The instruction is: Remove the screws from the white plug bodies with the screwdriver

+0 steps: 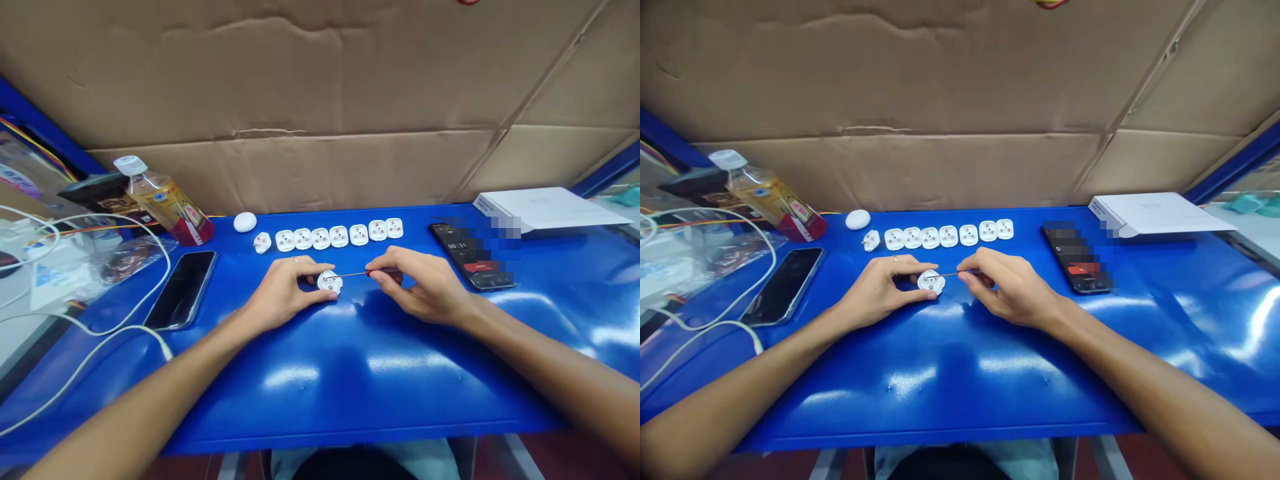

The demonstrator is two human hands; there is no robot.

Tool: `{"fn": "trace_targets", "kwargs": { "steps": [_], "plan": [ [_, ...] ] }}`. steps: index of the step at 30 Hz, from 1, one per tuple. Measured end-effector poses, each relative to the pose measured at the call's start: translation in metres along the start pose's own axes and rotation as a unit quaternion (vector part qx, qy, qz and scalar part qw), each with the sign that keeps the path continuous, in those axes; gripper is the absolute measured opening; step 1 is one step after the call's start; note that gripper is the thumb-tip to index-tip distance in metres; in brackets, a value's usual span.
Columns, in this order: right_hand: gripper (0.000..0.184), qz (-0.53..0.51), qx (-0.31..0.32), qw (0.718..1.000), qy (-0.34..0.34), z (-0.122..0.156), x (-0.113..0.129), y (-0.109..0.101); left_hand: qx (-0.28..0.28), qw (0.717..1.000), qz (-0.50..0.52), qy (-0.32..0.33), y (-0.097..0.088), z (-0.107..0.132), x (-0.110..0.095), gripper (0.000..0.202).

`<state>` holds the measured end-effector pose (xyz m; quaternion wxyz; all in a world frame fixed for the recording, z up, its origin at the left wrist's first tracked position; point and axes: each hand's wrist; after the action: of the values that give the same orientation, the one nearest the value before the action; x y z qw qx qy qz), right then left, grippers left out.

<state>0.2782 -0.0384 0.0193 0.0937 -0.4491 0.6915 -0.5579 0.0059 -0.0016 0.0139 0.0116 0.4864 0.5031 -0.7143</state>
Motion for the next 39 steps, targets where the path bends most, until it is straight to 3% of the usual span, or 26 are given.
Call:
{"fn": "trace_targets", "kwargs": {
  "steps": [8,15,22,28,33,39],
  "plan": [
    [0.007,-0.004,-0.007,1.0,-0.004,-0.007,0.006,-0.003,-0.009,1.0,0.011,0.008,0.005,-0.001,0.004,0.046],
    [0.015,0.091,-0.003,0.996,0.0,-0.012,0.022,-0.009,-0.015,1.0,-0.005,0.014,0.012,-0.003,-0.002,0.044],
    [0.019,0.076,0.016,0.996,-0.032,-0.012,0.021,-0.01,-0.012,1.0,-0.01,0.014,0.013,-0.003,-0.002,0.043],
    [0.014,0.118,-0.006,0.993,0.01,-0.011,0.02,-0.008,-0.011,1.0,-0.009,0.013,0.013,-0.003,-0.003,0.045],
    [0.022,0.062,-0.012,0.998,-0.032,-0.012,0.021,-0.007,-0.005,1.0,-0.016,0.017,0.013,-0.003,-0.004,0.044],
    [0.011,0.111,-0.031,0.993,-0.019,-0.011,0.02,-0.005,-0.011,0.999,-0.031,0.018,0.014,-0.004,-0.003,0.044]
  ]
}}
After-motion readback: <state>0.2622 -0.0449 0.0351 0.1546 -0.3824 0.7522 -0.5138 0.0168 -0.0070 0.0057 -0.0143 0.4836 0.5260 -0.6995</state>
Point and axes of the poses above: each hand's wrist, its own z-axis away from the middle knuckle, its own y-axis out of the palm, x = y × z, and after that the axes turned 13 degrees about x, right-handed
